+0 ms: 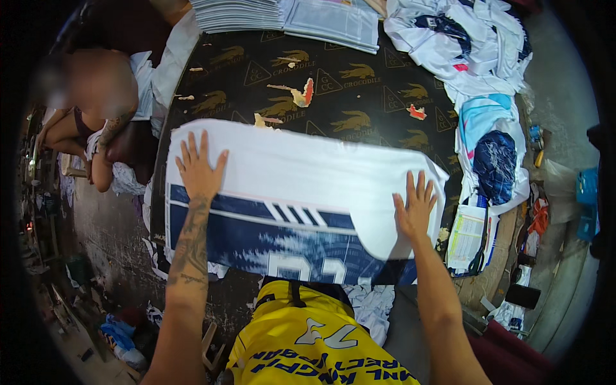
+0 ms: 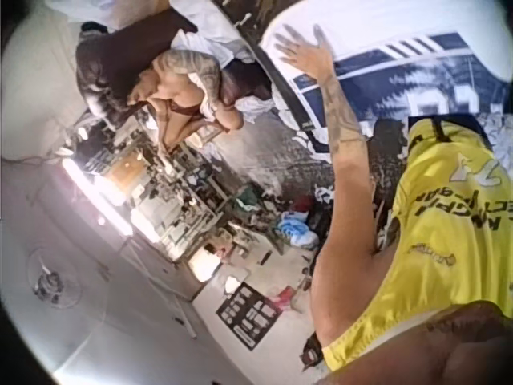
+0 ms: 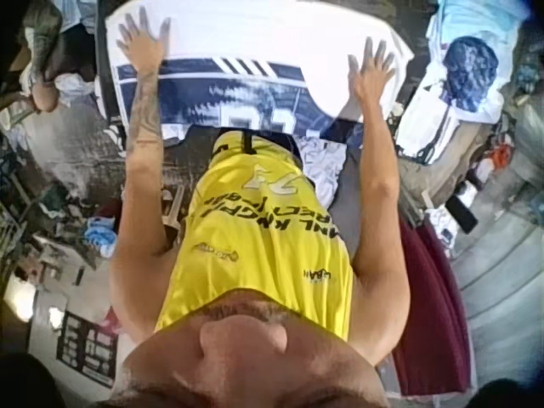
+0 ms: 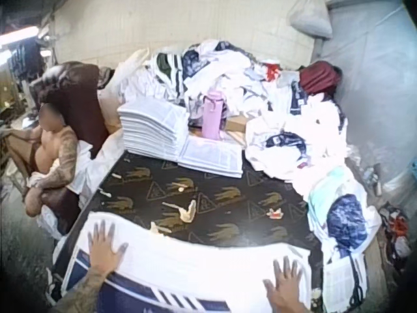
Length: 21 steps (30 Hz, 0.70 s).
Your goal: The person uses shears to cut a large white sheet of fabric on a table, following a pattern. They repeatedly trim the edges, fold the cut piece, and place it aside. The person then picks up a printed jersey design, cuts around it, and continues cutting additional white fabric pieces.
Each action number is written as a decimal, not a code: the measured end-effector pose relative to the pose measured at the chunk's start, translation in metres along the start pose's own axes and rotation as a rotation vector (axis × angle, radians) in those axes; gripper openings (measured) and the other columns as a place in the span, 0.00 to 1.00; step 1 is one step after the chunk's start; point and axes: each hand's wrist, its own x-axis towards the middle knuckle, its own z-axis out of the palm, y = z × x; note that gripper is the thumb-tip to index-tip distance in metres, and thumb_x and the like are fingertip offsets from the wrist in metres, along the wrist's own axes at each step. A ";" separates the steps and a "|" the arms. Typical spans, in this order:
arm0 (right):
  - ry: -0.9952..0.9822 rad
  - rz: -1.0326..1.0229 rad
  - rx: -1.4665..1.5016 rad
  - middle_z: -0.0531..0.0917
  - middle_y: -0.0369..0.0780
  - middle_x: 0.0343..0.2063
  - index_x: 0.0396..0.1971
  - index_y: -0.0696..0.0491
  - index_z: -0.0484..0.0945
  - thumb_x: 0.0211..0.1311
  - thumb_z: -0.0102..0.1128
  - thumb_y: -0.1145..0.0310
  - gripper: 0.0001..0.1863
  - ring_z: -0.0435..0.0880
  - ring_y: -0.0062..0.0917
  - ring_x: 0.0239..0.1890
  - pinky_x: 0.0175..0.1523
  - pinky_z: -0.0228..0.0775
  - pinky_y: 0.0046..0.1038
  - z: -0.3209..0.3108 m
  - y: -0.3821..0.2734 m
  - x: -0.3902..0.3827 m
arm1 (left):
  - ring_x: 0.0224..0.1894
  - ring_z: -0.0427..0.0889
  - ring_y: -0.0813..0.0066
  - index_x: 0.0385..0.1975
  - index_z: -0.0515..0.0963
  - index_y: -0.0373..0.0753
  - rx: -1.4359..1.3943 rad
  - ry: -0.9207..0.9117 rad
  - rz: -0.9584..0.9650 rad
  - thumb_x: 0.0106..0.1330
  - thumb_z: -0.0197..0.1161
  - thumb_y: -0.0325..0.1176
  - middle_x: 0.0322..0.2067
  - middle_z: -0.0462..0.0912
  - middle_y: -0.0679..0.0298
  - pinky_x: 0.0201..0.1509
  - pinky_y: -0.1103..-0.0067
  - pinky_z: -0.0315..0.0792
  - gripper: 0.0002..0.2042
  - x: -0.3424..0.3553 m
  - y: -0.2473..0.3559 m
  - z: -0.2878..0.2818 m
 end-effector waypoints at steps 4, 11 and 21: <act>0.148 -0.153 0.041 0.52 0.44 0.86 0.84 0.34 0.58 0.76 0.56 0.37 0.43 0.45 0.60 0.85 0.81 0.37 0.72 -0.026 -0.012 0.090 | 0.84 0.52 0.41 0.84 0.59 0.55 -0.105 0.024 0.092 0.75 0.57 0.68 0.83 0.57 0.52 0.84 0.40 0.43 0.42 0.101 -0.004 -0.003; 0.148 0.010 -0.057 0.52 0.44 0.86 0.84 0.34 0.58 0.73 0.55 0.31 0.45 0.44 0.59 0.86 0.81 0.32 0.73 -0.015 -0.049 0.111 | 0.86 0.48 0.45 0.85 0.56 0.60 0.043 0.118 0.206 0.74 0.56 0.70 0.85 0.52 0.58 0.84 0.40 0.45 0.42 0.168 -0.016 0.036; 0.468 -0.317 0.291 0.88 0.51 0.49 0.60 0.54 0.84 0.73 0.69 0.61 0.21 0.84 0.50 0.54 0.60 0.75 0.45 -0.109 -0.001 0.057 | 0.58 0.81 0.43 0.59 0.78 0.31 -0.305 0.264 0.392 0.81 0.62 0.37 0.56 0.83 0.43 0.65 0.56 0.73 0.16 0.117 -0.012 -0.012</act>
